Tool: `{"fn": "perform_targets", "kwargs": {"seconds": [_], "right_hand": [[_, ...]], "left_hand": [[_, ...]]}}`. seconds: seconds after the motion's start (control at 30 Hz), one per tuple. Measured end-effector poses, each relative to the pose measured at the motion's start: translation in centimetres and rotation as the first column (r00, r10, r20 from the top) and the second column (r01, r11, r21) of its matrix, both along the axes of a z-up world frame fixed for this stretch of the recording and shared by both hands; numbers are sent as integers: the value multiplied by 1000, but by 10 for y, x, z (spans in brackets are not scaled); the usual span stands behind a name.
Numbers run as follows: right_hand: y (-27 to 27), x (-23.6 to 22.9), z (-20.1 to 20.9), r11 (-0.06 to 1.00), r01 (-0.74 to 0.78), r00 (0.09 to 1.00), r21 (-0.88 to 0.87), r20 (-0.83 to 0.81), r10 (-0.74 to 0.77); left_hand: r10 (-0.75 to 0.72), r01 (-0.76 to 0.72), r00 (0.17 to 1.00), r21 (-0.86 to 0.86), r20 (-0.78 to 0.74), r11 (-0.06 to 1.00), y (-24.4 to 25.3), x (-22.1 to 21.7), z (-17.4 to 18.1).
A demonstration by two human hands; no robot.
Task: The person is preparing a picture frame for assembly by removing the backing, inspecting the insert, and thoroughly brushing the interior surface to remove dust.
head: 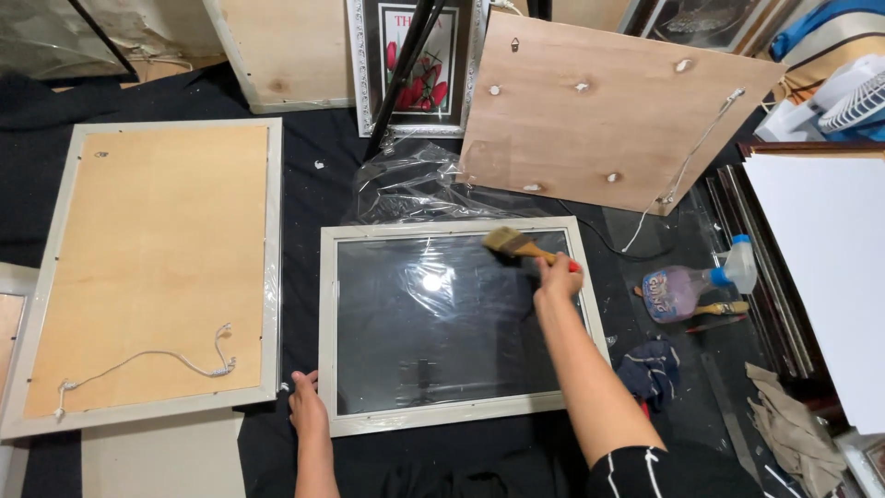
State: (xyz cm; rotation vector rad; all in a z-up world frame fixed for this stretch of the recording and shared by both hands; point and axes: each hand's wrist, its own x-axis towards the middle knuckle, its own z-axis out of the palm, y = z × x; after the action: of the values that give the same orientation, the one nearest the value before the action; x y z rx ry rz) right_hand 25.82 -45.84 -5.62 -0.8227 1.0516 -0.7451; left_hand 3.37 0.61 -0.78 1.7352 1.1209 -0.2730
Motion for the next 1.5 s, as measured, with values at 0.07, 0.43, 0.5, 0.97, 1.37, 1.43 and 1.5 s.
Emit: {"fn": "perform_targets", "kwargs": {"seconds": [0.07,0.43,0.5,0.97,1.37,1.43,1.5], "right_hand": [[-51,1,7,990,70,997,-122,-16,-73],[-57,-48,140,109,-665,730,-739,-612,303],[-57,-44,131,-89,-738,615,-669,-721,320],[-52,-124,177,-141,-916,324,-376,-900,292],[-62,-246,227,-88,-995,30,-50,-975,219],[-59,-245,257,-137,-991,-30,3,-981,191],[-47,-241,292,-125,-987,50,-97,-942,333]], "left_hand": [[4,-4,1000,-6,1,1000,-1,1,7],[-29,29,1000,44,5,999,2,0,-7],[-18,18,1000,26,12,999,2,1,-8],[-60,59,997,21,42,998,6,-2,-16],[-13,24,966,-40,258,999,4,-22,-26],[-5,17,964,-44,265,999,1,-25,-17],[8,8,963,-56,271,998,-3,-28,-4]]}}
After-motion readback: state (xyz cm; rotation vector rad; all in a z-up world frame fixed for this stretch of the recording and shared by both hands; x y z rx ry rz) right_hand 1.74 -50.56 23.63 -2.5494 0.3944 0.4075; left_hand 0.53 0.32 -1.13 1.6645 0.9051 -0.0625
